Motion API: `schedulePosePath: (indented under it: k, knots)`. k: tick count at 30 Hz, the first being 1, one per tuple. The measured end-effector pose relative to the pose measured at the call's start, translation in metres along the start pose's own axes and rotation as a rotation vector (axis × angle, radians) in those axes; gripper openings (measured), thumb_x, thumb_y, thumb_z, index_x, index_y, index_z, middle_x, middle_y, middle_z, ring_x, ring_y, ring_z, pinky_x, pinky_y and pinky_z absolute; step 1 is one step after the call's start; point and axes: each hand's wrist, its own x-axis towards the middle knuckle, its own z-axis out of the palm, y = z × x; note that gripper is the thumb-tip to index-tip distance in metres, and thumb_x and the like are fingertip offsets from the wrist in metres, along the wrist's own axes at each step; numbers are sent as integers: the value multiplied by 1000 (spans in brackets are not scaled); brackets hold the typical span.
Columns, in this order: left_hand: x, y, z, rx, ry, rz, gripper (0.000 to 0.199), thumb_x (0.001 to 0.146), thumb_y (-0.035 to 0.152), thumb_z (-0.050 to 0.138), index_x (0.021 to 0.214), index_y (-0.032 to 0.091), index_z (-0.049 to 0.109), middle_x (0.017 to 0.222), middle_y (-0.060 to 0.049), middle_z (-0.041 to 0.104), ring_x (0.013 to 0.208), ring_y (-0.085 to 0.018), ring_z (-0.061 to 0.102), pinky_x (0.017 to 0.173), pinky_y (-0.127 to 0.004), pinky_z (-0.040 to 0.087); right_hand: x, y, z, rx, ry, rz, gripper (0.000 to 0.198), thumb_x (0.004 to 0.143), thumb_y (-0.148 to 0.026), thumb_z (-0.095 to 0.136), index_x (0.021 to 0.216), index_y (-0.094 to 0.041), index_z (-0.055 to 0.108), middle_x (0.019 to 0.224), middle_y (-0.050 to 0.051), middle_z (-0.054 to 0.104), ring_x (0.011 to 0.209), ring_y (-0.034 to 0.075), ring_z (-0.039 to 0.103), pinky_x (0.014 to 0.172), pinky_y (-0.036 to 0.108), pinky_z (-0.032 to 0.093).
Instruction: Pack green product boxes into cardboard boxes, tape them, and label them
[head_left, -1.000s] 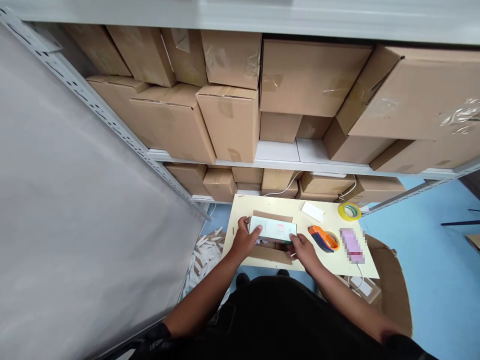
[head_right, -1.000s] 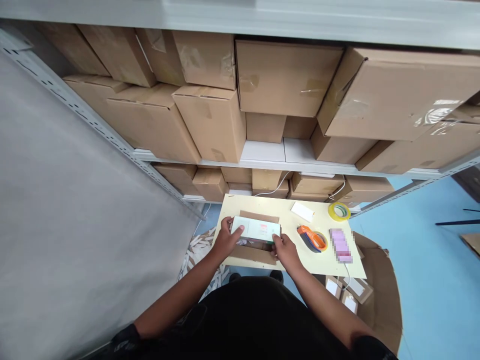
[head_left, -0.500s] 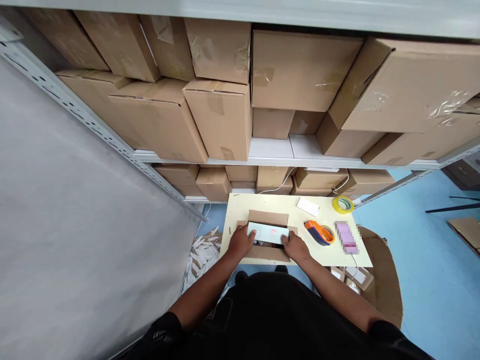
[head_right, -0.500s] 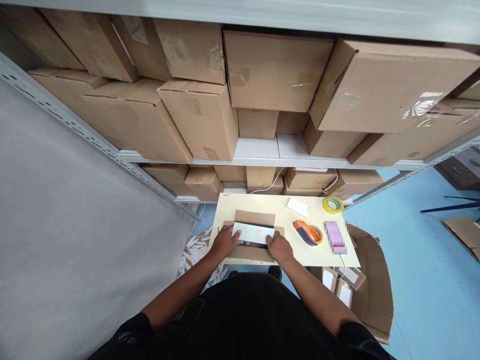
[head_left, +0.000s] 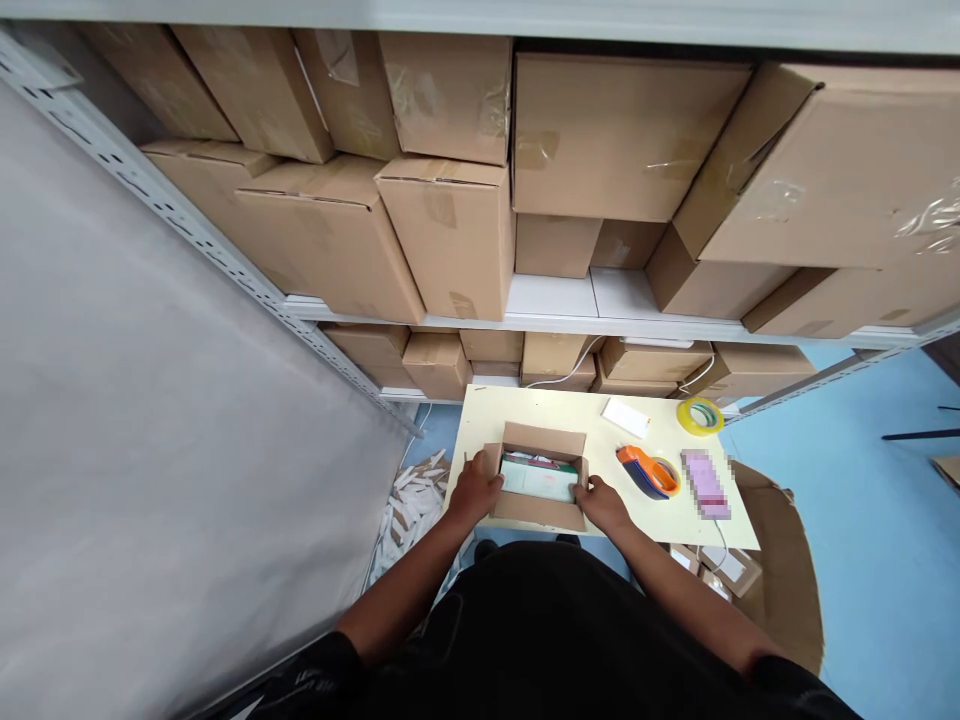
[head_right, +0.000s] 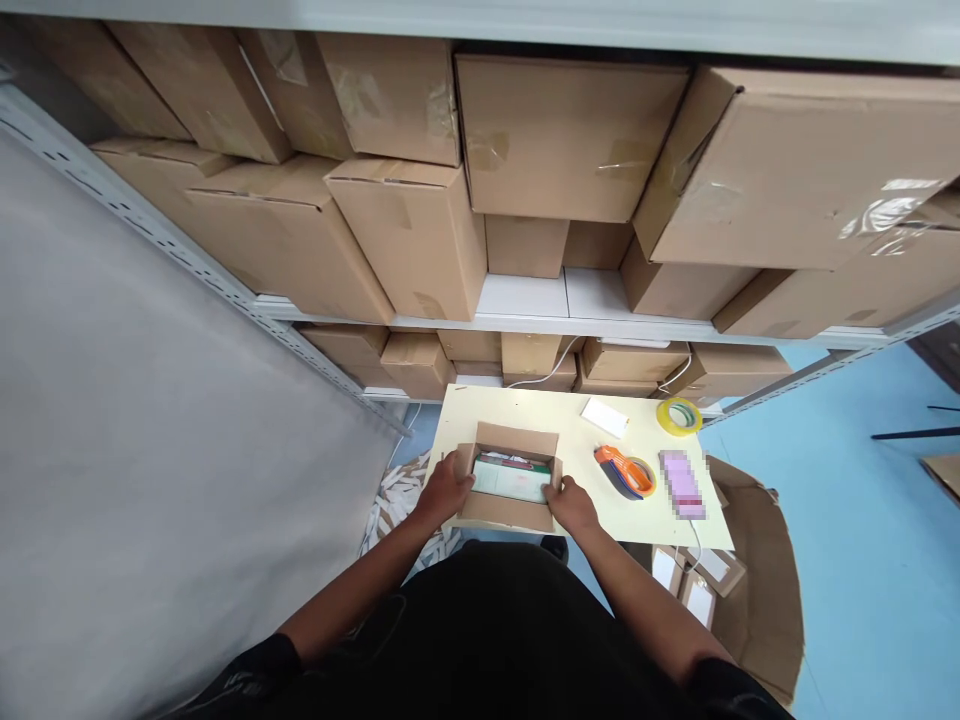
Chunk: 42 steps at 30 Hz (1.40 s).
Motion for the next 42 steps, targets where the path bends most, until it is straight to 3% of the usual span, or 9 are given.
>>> schedulePosePath:
  k: [3, 7, 15, 19, 22, 26, 31, 36, 42]
  knots:
    - [-3, -7, 8, -178, -96, -103, 73, 89, 35, 68, 154, 18, 39, 149, -21, 57, 135, -34, 58, 110, -41, 41, 5, -7, 3, -37, 11, -27, 40, 99, -41, 47, 114, -11, 70, 118, 22, 74, 111, 31, 71, 90, 36, 49]
    - [-16, -17, 14, -308, -67, -147, 74, 88, 37, 69, 154, 22, 39, 137, -16, 67, 122, -32, 67, 103, -39, 47, 6, -17, -3, -96, 30, -86, 38, 101, -33, 43, 109, -9, 71, 116, 23, 74, 111, 30, 70, 89, 34, 47]
    - [-64, -41, -14, -825, -29, -77, 75, 81, 41, 77, 146, 21, 45, 134, -14, 68, 111, -27, 70, 88, -37, 58, -18, -58, -26, -202, 78, -261, 35, 100, -33, 41, 100, -14, 70, 105, 18, 76, 99, 27, 69, 77, 30, 43]
    - [-89, -43, -23, -1061, 97, -114, 73, 77, 38, 80, 141, 20, 49, 129, -12, 71, 112, -27, 70, 86, -34, 59, -29, -86, -28, -221, 49, -342, 35, 98, -35, 39, 96, -16, 68, 103, 18, 74, 96, 28, 68, 73, 31, 40]
    - [-107, -42, -25, -1074, 237, -173, 63, 77, 35, 77, 135, 19, 55, 118, -10, 74, 104, -25, 72, 83, -33, 59, -31, -98, -28, -163, 6, -377, 31, 93, -38, 44, 92, -18, 67, 96, 15, 74, 90, 28, 67, 70, 32, 39]
    - [-139, -37, -21, -894, 473, -249, 48, 79, 28, 74, 124, 19, 61, 110, -8, 76, 99, -24, 72, 85, -32, 57, -29, -102, -24, 88, -118, -435, 25, 86, -47, 55, 92, -24, 64, 87, 4, 70, 83, 24, 63, 70, 31, 39]
    - [-187, -28, -2, -834, 650, -372, 41, 83, 28, 67, 122, 20, 60, 109, -7, 75, 98, -23, 71, 83, -32, 56, -34, -95, -8, 475, -348, -490, 41, 76, -60, 71, 90, -25, 56, 79, -5, 61, 79, 19, 57, 68, 28, 41]
    - [-240, -20, 23, -788, 804, -514, 40, 82, 31, 69, 119, 20, 61, 108, -7, 75, 98, -24, 71, 83, -33, 55, -51, -94, 8, 667, -489, -447, 47, 69, -59, 82, 87, -24, 55, 75, -6, 62, 74, 18, 59, 65, 27, 45]
    - [-318, -21, 35, -806, 1067, -744, 34, 83, 30, 70, 115, 20, 61, 107, -7, 76, 96, -24, 71, 79, -31, 53, -103, -114, 49, 769, -884, -391, 45, 70, -54, 81, 99, -23, 67, 89, -1, 75, 82, 22, 70, 70, 30, 54]
